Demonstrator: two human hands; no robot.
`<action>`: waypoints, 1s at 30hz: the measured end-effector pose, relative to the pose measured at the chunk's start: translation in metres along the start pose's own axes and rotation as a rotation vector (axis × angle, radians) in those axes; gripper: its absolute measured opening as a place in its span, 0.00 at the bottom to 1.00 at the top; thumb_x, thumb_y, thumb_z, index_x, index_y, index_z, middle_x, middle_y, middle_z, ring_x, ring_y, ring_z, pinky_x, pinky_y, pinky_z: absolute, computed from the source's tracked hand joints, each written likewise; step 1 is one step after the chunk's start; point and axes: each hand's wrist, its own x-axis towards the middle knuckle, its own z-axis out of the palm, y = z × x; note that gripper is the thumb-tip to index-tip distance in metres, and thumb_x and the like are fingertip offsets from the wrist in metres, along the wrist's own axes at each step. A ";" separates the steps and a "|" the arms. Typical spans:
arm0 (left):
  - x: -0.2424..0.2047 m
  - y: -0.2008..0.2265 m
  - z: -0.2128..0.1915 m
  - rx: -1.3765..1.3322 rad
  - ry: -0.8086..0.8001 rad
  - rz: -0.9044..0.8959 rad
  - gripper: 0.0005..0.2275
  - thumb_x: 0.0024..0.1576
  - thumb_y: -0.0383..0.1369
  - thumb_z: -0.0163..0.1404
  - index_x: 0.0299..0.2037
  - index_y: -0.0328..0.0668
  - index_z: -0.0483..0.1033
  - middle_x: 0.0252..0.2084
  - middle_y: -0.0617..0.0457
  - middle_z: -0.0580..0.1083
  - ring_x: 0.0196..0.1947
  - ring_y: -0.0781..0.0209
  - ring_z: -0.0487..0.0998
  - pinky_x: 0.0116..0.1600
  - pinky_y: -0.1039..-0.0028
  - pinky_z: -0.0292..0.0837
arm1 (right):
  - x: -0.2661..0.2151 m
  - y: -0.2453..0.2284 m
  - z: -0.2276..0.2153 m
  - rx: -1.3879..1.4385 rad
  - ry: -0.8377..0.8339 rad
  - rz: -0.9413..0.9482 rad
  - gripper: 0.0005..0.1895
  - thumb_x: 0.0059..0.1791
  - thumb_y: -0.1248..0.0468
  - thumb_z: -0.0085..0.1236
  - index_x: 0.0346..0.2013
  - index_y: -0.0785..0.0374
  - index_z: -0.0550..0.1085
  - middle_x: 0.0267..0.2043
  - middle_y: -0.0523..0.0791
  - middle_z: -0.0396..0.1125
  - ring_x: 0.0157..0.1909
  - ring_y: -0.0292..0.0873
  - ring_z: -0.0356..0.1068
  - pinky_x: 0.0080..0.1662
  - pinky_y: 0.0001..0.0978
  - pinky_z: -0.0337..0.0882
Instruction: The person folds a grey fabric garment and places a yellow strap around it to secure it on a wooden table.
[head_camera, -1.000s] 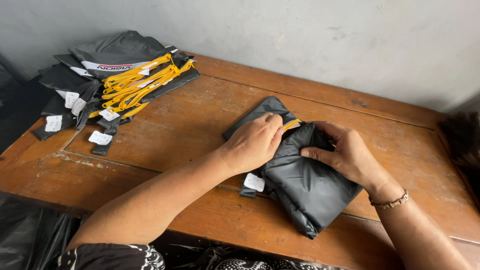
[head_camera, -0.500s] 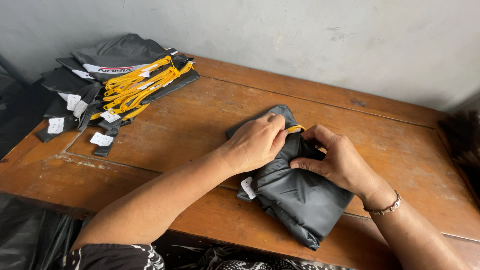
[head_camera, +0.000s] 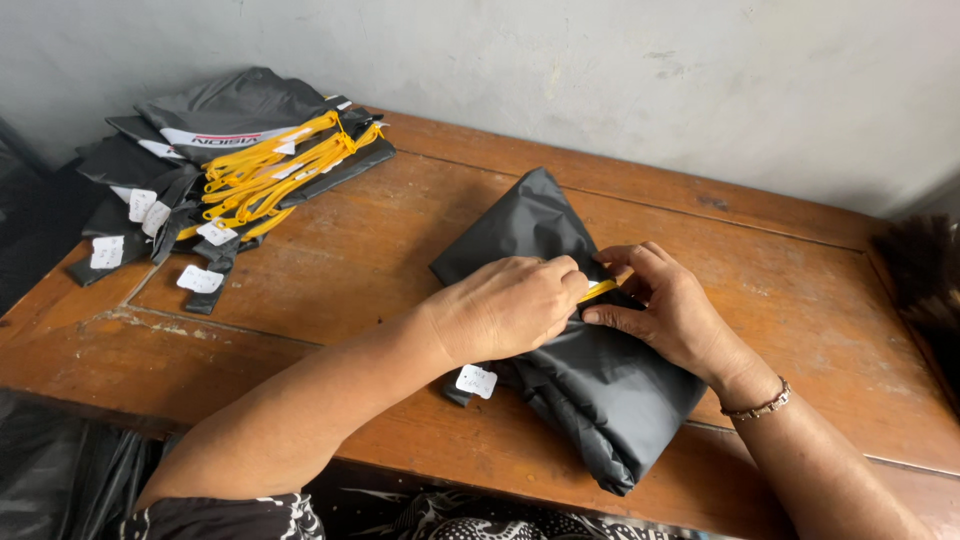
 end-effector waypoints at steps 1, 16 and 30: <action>0.000 -0.002 0.001 -0.003 -0.002 -0.004 0.05 0.61 0.30 0.44 0.37 0.37 0.68 0.31 0.45 0.72 0.30 0.40 0.80 0.33 0.61 0.80 | -0.001 0.003 0.001 0.002 -0.004 0.002 0.41 0.35 0.55 0.81 0.59 0.57 0.73 0.45 0.46 0.65 0.38 0.47 0.77 0.42 0.38 0.77; -0.015 -0.012 0.005 0.054 -0.105 -0.516 0.13 0.59 0.43 0.47 0.35 0.43 0.75 0.29 0.48 0.77 0.32 0.42 0.83 0.34 0.59 0.77 | -0.011 0.030 0.017 0.090 0.137 0.107 0.30 0.38 0.55 0.80 0.51 0.56 0.77 0.40 0.44 0.64 0.39 0.43 0.72 0.44 0.37 0.75; -0.051 0.013 0.033 -0.181 0.063 -0.556 0.08 0.50 0.31 0.48 0.38 0.38 0.69 0.35 0.39 0.74 0.40 0.33 0.79 0.42 0.50 0.77 | 0.000 0.054 0.023 0.125 0.159 0.090 0.24 0.38 0.55 0.79 0.44 0.54 0.78 0.36 0.44 0.64 0.37 0.42 0.70 0.42 0.36 0.73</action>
